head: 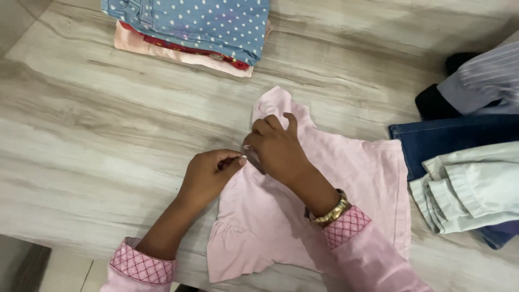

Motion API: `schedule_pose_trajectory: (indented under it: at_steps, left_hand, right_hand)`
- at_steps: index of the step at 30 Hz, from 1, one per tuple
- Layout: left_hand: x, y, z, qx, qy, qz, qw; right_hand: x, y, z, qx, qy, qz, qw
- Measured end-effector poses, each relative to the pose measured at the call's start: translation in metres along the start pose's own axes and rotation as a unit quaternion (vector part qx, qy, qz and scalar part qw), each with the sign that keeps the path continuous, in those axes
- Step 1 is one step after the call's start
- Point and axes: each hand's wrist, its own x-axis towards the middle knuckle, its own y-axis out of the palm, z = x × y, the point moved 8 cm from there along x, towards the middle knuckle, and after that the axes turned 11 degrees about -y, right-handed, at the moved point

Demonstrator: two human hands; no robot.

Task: The person folds clean clothes on a table one at a time. They smooth out a red floral garment and fold it, fold a pair of blue polka-dot pants, fasten and fold a pink baby top, and spread out a purple floral garment to fold, placing finished items on a growing pile.

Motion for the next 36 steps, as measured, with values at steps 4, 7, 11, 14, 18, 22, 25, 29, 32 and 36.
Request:
schedule_pose_trajectory:
  at_steps: [4,7,11,14,18,22,25,29,32,36]
  left_hand:
    - [-0.003,0.000,0.001,-0.053,0.074,-0.032,0.995]
    - [-0.010,0.000,-0.004,-0.116,0.046,-0.022,0.992]
    - [-0.005,0.004,0.004,-0.110,0.028,-0.033,0.993]
    - [-0.010,0.004,-0.001,-0.126,0.037,-0.022,0.991]
    - [-0.013,-0.003,-0.009,-0.101,0.095,-0.069,0.988]
    - [-0.011,-0.001,-0.006,-0.092,0.110,-0.054,0.988]
    - [-0.009,0.002,-0.002,-0.111,0.088,-0.032,0.989]
    - [-0.006,0.004,0.001,-0.141,0.072,0.005,0.987]
    - [-0.005,0.006,0.003,-0.152,0.066,0.021,0.986]
    - [-0.004,0.007,0.006,-0.151,0.061,0.008,0.987]
  right_hand:
    - [-0.028,0.008,-0.014,0.125,0.063,-0.066,0.988]
    - [-0.038,0.013,-0.017,0.189,0.106,-0.096,0.972]
    - [-0.040,0.020,-0.027,0.257,0.166,-0.102,0.946]
    - [-0.045,0.019,-0.024,0.247,0.145,-0.140,0.948]
    - [-0.045,0.024,-0.025,0.276,0.161,-0.119,0.940]
    - [-0.046,0.026,-0.022,0.294,0.145,-0.106,0.939]
    - [-0.047,0.028,-0.022,0.294,0.106,-0.106,0.944]
    - [-0.047,0.027,-0.020,0.288,0.085,-0.120,0.946]
    - [-0.048,0.028,-0.022,0.297,0.105,-0.110,0.943]
    - [-0.044,0.022,-0.016,0.288,0.087,-0.113,0.947]
